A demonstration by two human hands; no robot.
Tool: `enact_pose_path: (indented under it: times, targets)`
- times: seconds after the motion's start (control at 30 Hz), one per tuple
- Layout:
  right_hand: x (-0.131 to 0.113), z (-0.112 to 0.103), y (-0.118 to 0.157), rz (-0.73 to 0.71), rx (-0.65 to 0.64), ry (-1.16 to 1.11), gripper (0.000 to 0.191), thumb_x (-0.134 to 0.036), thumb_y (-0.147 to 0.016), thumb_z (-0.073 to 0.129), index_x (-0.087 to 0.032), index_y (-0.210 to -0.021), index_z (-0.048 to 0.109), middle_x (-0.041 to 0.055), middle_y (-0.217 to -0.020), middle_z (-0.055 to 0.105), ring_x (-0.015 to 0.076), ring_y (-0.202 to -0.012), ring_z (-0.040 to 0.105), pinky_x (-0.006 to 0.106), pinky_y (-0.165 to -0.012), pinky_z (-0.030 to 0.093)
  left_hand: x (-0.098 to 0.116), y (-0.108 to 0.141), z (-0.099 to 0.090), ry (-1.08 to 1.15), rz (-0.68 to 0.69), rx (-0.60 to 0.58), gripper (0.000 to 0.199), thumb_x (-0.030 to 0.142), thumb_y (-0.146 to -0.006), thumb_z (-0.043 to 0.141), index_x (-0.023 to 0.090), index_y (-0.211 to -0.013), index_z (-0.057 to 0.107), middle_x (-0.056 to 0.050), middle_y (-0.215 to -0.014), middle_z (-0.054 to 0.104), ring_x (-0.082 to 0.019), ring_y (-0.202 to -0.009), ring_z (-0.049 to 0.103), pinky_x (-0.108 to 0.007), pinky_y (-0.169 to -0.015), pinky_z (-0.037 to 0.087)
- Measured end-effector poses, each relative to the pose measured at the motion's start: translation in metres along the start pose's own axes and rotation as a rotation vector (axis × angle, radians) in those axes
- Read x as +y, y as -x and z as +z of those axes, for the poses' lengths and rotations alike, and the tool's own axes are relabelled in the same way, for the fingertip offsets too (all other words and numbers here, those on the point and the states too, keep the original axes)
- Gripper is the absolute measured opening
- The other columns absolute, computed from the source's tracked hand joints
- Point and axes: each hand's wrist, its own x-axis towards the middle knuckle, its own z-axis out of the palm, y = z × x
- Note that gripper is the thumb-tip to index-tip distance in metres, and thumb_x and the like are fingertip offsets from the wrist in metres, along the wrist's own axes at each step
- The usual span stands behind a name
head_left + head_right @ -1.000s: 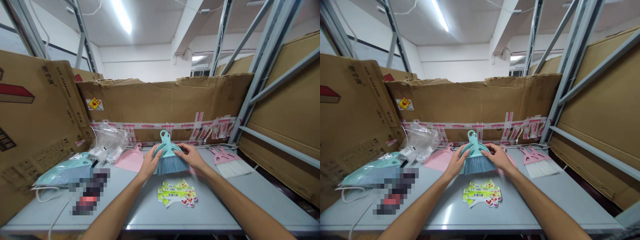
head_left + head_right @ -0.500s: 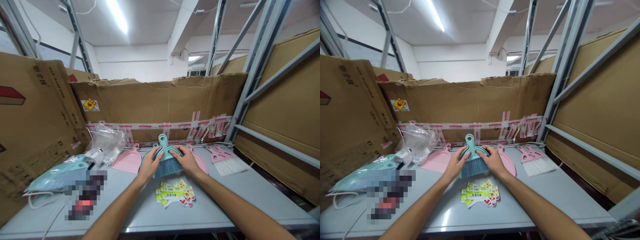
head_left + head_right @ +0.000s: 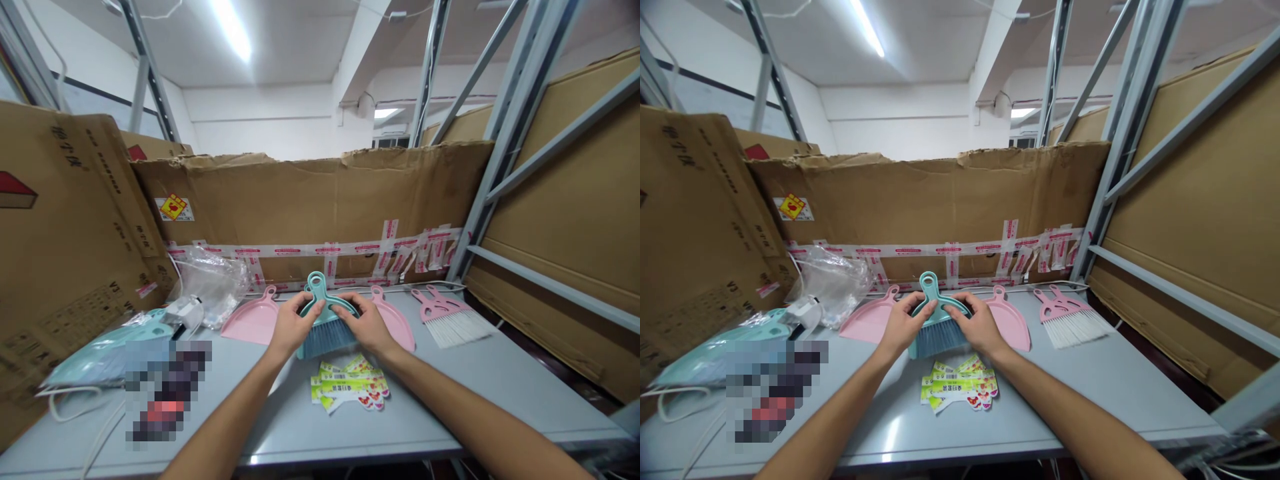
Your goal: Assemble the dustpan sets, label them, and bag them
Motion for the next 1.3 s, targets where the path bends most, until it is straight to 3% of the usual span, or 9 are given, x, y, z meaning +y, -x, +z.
enact_pose_path:
  times: [0.63, 0.97, 1.1, 1.17, 1.3]
  targets:
    - [-0.006, 0.002, 0.003, -0.034, 0.005, 0.002, 0.024, -0.044, -0.093, 0.079, -0.025, -0.107, 0.077, 0.0056, -0.106, 0.083, 0.0285, -0.102, 0.076, 0.040, -0.092, 0.059, 0.004, 0.003, 0.004, 0.039, 0.032, 0.029, 0.038, 0.059, -0.092, 0.076, 0.021, -0.089, 0.074, -0.003, -0.087, 0.075, -0.021, -0.083, 0.066, -0.030, -0.079, 0.051]
    - [0.003, 0.003, -0.002, 0.011, -0.023, 0.024, 0.029, -0.047, -0.092, 0.080, -0.024, -0.110, 0.078, 0.0064, -0.112, 0.083, 0.0285, -0.105, 0.076, 0.040, -0.095, 0.058, -0.014, -0.003, 0.004, 0.068, -0.006, 0.012, 0.039, 0.060, -0.093, 0.077, 0.020, -0.094, 0.075, -0.003, -0.091, 0.076, -0.022, -0.087, 0.067, -0.030, -0.081, 0.051]
    - [0.013, -0.025, -0.025, 0.031, -0.204, 0.025, 0.037, -0.056, -0.097, 0.074, -0.024, -0.114, 0.080, 0.0076, -0.113, 0.084, 0.0274, -0.102, 0.076, 0.039, -0.090, 0.058, -0.032, -0.009, 0.003, 0.131, -0.114, 0.060, 0.046, 0.067, -0.095, 0.071, 0.021, -0.095, 0.072, -0.002, -0.091, 0.074, -0.021, -0.086, 0.065, -0.030, -0.078, 0.050]
    - [0.023, -0.052, -0.040, 0.030, -0.170, 0.128, 0.040, -0.059, -0.100, 0.067, -0.022, -0.110, 0.080, 0.0085, -0.108, 0.083, 0.0259, -0.095, 0.075, 0.037, -0.085, 0.057, -0.044, -0.013, 0.001, 0.164, -0.174, 0.139, 0.050, 0.072, -0.095, 0.067, 0.022, -0.092, 0.068, -0.001, -0.087, 0.071, -0.021, -0.083, 0.062, -0.030, -0.076, 0.048]
    - [0.054, -0.114, -0.062, 0.065, -0.026, 0.785, 0.029, -0.046, -0.091, 0.078, -0.017, -0.092, 0.077, 0.0146, -0.100, 0.080, 0.0286, -0.095, 0.070, 0.037, -0.087, 0.051, -0.064, -0.023, -0.006, 0.328, -0.352, 0.263, 0.046, 0.065, -0.082, 0.078, 0.022, -0.093, 0.066, -0.002, -0.090, 0.072, -0.022, -0.085, 0.065, -0.032, -0.079, 0.050]
